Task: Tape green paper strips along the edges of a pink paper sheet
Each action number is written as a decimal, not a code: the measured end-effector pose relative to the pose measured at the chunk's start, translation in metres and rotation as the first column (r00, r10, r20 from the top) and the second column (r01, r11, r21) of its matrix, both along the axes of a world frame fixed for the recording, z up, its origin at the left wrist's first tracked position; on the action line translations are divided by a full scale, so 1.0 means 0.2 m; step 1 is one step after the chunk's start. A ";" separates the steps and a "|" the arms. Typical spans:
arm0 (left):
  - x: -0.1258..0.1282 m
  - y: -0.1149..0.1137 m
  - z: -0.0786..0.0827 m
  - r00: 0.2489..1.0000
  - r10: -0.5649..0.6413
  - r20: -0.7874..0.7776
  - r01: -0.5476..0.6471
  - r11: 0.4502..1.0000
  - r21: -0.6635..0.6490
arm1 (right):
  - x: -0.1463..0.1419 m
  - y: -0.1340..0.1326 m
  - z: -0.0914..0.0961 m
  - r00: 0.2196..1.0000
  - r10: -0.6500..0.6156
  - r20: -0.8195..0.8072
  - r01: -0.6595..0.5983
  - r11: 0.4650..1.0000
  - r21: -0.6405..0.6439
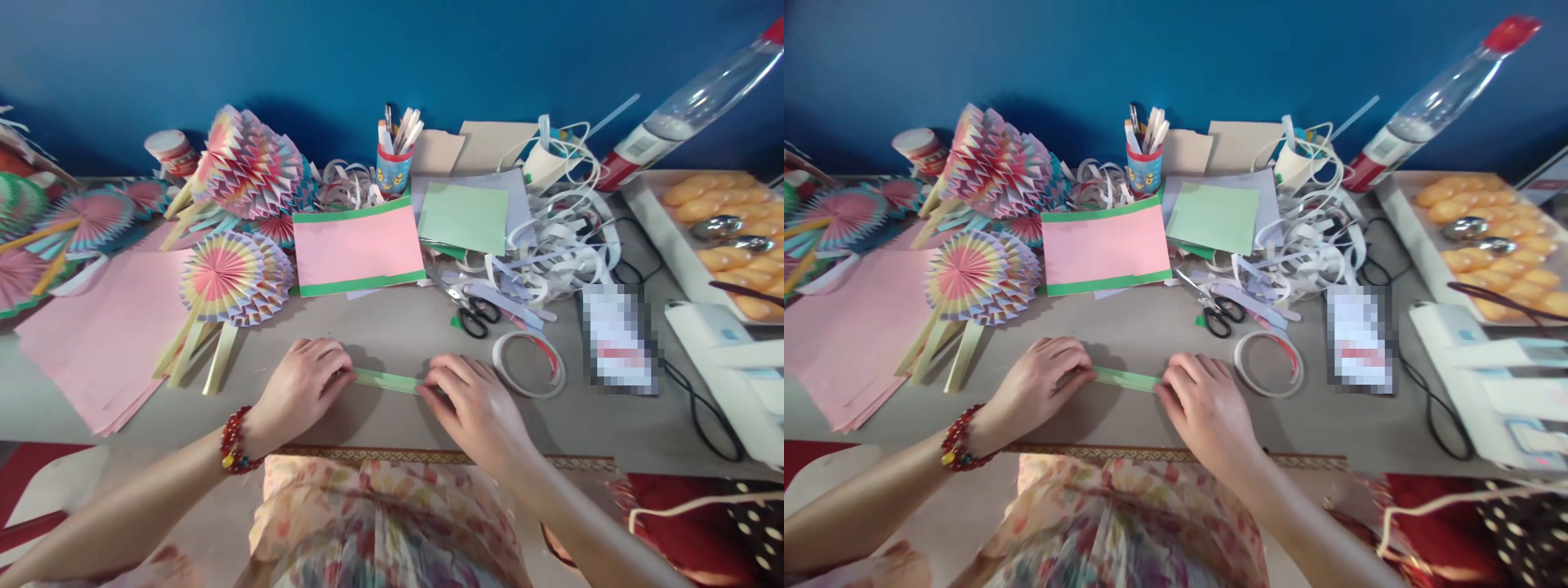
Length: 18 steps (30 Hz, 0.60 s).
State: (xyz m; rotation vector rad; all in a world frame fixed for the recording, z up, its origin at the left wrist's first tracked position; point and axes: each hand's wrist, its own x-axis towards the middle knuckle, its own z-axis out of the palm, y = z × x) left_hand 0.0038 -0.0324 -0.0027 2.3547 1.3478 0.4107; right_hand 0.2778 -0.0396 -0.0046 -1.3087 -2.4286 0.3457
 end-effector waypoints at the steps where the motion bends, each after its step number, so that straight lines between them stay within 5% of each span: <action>1: 0.00 0.00 0.00 1.000 0.002 -0.004 -0.002 1.000 -0.001 | 0.00 0.00 0.00 1.000 -0.001 0.004 0.001 1.000 0.002; 18: -0.02 0.01 0.01 1.000 0.004 0.007 -0.004 1.000 -0.026 | 0.01 0.02 0.01 1.000 -0.005 0.030 0.007 0.999 -0.051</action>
